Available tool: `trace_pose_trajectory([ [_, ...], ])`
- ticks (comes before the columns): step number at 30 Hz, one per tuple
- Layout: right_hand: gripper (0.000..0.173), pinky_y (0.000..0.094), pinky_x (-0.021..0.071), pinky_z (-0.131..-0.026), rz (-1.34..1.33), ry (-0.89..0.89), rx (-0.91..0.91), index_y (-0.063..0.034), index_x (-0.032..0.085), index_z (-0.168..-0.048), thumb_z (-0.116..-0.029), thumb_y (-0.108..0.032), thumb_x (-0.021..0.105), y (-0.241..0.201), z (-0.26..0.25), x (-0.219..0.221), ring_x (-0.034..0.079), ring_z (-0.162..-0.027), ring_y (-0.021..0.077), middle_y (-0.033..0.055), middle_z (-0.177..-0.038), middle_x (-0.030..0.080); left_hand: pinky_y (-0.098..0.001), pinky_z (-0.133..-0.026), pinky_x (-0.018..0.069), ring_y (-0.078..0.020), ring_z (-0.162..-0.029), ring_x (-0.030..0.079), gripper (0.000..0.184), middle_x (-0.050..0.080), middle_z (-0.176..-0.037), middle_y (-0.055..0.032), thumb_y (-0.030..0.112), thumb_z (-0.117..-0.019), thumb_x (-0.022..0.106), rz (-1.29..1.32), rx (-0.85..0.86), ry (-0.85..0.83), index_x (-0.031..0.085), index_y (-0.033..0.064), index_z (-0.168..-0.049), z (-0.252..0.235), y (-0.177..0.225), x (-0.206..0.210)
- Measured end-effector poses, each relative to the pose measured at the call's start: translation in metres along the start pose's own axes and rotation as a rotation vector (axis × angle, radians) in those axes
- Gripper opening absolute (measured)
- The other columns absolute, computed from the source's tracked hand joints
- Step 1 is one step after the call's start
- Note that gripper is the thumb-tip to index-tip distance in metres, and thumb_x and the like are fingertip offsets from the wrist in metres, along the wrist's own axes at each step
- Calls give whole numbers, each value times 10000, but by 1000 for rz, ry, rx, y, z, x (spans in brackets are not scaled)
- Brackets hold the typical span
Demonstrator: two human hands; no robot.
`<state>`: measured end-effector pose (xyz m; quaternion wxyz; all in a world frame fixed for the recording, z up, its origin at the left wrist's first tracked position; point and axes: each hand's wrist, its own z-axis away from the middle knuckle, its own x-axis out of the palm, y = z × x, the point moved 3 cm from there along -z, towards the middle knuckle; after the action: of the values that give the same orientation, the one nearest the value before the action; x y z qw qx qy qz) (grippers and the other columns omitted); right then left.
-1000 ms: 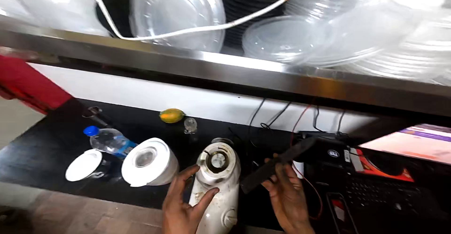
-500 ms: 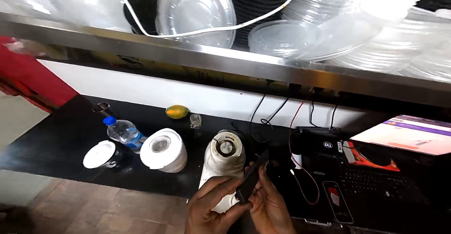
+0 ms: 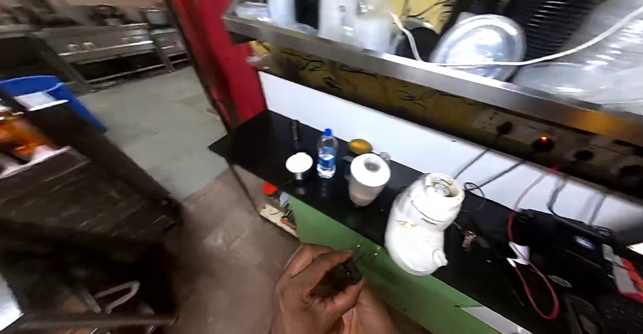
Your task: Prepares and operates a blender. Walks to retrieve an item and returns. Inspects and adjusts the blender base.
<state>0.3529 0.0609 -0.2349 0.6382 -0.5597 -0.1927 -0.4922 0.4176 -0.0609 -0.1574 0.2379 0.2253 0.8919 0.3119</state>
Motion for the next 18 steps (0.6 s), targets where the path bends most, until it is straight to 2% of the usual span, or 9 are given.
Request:
trace_pose_trajectory([
  [2, 566, 309, 573, -562, 143, 41, 66, -70, 681, -1109, -1115, -400, 221, 37, -18, 17, 699, -666, 163, 98, -846, 741, -233, -774, 610, -66, -923, 682, 344, 711, -968, 47, 362, -754, 898, -103, -16, 42, 797, 193, -1036, 14, -7, -43],
  [4, 489, 323, 583, -557, 288, 58, 43, -49, 654, -1080, -1122, -319, 249, 66, -34, 35, 699, -648, 171, 96, -814, 735, -232, -781, 615, -67, -929, 688, 345, 716, -969, 42, 367, -750, 901, -183, -36, 74, 797, 184, -1024, 26, -10, -85],
  [5, 405, 323, 592, -567, 367, 24, -15, -45, 646, -1092, -1113, -253, 299, 77, -41, 44, 702, -658, 165, 86, -830, 736, -228, -785, 611, -65, -935, 685, 343, 718, -976, 42, 363, -749, 901, -214, -46, 91, 797, 182, -1021, 31, -12, -105],
  [8, 163, 300, 604, -584, 648, -20, -298, -41, 683, -1127, -1023, -122, 588, 101, -61, 75, 692, -687, 115, 27, -893, 732, -226, -787, 611, -66, -938, 687, 349, 719, -985, 51, 359, -737, 906, -288, -65, 159, 797, 197, -1026, 46, -19, -159],
  [10, 305, 286, 605, -603, 834, -24, -464, -40, 672, -1222, -939, -136, 726, 111, -74, 95, 699, -731, 100, 21, -992, 746, -220, -787, 610, -61, -933, 686, 347, 717, -977, 53, 356, -734, 906, -340, -79, 204, 797, 197, -1023, 52, -24, -188],
  [13, 426, 269, 626, -642, 986, -99, -615, -72, 681, -1258, -868, -181, 814, 125, -100, 121, 703, -831, 96, 40, -1117, 700, -220, -774, 616, -63, -918, 691, 350, 718, -966, 44, 340, -723, 916, -386, -115, 269, 799, 177, -1009, 57, -34, -224],
  [18, 403, 217, 598, -619, 1154, -191, -660, -124, 721, -1204, -831, -215, 841, 143, -148, 153, 679, -840, 51, 22, -1085, 687, -208, -732, 626, -57, -865, 698, 363, 722, -957, 20, 287, -695, 928, -342, -203, 370, 796, 128, -994, 55, -64, -261],
])
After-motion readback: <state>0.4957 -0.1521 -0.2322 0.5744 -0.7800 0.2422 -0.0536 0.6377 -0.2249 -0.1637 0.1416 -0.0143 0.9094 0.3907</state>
